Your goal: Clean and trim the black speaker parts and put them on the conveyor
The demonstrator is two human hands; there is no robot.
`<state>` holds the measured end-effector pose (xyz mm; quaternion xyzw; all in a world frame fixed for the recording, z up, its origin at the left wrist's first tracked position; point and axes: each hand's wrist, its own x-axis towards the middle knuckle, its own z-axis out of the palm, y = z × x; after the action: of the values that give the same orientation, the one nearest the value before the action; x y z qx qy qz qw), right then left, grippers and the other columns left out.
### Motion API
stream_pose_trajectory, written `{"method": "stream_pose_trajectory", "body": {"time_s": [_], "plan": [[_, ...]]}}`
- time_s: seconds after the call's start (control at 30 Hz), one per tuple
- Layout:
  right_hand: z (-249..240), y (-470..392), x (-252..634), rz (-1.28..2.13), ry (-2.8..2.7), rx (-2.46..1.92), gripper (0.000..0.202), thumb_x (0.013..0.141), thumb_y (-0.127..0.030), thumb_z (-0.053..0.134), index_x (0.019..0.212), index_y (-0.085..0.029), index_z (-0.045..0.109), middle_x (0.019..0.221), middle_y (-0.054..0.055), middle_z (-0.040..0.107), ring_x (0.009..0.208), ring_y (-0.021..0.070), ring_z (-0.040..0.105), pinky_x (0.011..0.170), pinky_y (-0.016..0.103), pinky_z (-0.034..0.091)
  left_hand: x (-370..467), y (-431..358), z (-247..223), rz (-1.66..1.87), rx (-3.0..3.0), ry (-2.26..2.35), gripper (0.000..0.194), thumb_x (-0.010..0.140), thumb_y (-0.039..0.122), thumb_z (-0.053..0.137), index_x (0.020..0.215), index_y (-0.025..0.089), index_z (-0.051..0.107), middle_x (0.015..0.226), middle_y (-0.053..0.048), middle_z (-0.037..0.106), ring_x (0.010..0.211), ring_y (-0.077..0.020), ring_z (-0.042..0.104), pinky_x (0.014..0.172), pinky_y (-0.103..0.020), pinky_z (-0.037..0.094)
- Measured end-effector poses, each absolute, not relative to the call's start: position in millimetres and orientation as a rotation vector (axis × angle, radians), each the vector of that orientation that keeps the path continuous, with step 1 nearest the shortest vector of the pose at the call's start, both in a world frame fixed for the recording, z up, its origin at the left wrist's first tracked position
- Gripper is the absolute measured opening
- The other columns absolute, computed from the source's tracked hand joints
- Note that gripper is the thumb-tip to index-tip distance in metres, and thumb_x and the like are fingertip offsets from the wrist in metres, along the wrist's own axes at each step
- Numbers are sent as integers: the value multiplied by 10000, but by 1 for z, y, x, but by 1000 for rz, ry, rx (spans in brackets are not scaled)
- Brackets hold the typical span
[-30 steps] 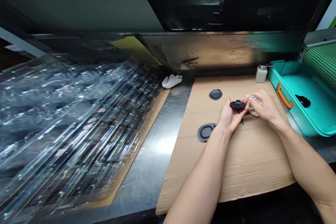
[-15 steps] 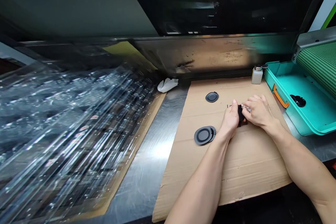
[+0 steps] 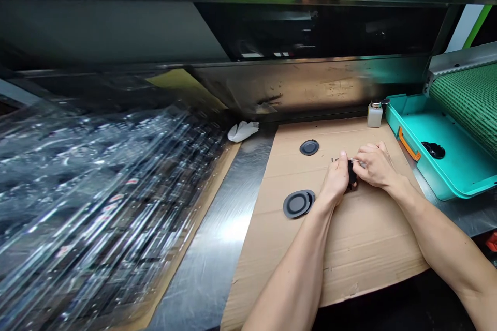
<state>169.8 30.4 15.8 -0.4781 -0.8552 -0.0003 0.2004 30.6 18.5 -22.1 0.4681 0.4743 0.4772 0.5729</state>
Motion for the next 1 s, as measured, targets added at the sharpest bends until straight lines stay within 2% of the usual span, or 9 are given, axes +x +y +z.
{"method": "stream_pose_trajectory", "body": {"time_s": [0.23,0.37,0.47,0.57,0.63,0.8,1.0], "plan": [[22,29,171,-2,-2408,-1322,273,917,-235,513,716,-193,692,837,46,668,862,203,514,832,373,270,30,18,-18,1139,1098,1076,658,915,724,387,630,170,599,532,-51,610,366,-113,480,388,-244,338],[21,28,171,39,-2423,-1374,228,875,-218,546,703,-203,696,758,38,648,834,207,514,819,370,277,30,17,-20,1125,1143,1116,667,901,741,400,626,170,606,489,-40,574,368,-120,490,391,-240,335],[20,27,169,0,-2358,-1375,256,908,-250,529,720,-203,695,826,49,674,869,214,528,825,375,286,30,16,-24,1135,1129,1138,677,909,743,374,631,173,610,455,-33,555,366,-127,495,398,-242,343],[19,28,168,34,-2395,-1400,248,887,-234,554,672,-203,672,800,46,670,878,221,539,828,378,300,31,17,-24,1121,1094,1139,637,917,703,426,641,163,620,446,-25,542,358,-123,487,400,-240,355],[17,29,169,66,-2377,-1411,254,886,-234,562,656,-207,666,783,43,668,867,220,552,824,374,317,31,19,-20,1133,940,1111,576,950,628,443,713,143,645,508,-40,592,375,-122,504,402,-233,376],[9,39,175,129,-1958,-1355,285,968,-334,505,839,-215,729,867,63,686,850,208,599,794,334,404,16,27,-2,1096,212,851,551,1046,424,221,1027,48,623,778,-165,702,583,-166,647,462,-226,498],[4,46,178,277,-1733,-1254,310,987,-428,487,1033,-224,716,1044,81,713,984,224,639,879,339,475,6,27,6,1068,-25,717,538,1041,434,250,1193,28,569,855,-176,693,651,-178,665,471,-215,538]]}}
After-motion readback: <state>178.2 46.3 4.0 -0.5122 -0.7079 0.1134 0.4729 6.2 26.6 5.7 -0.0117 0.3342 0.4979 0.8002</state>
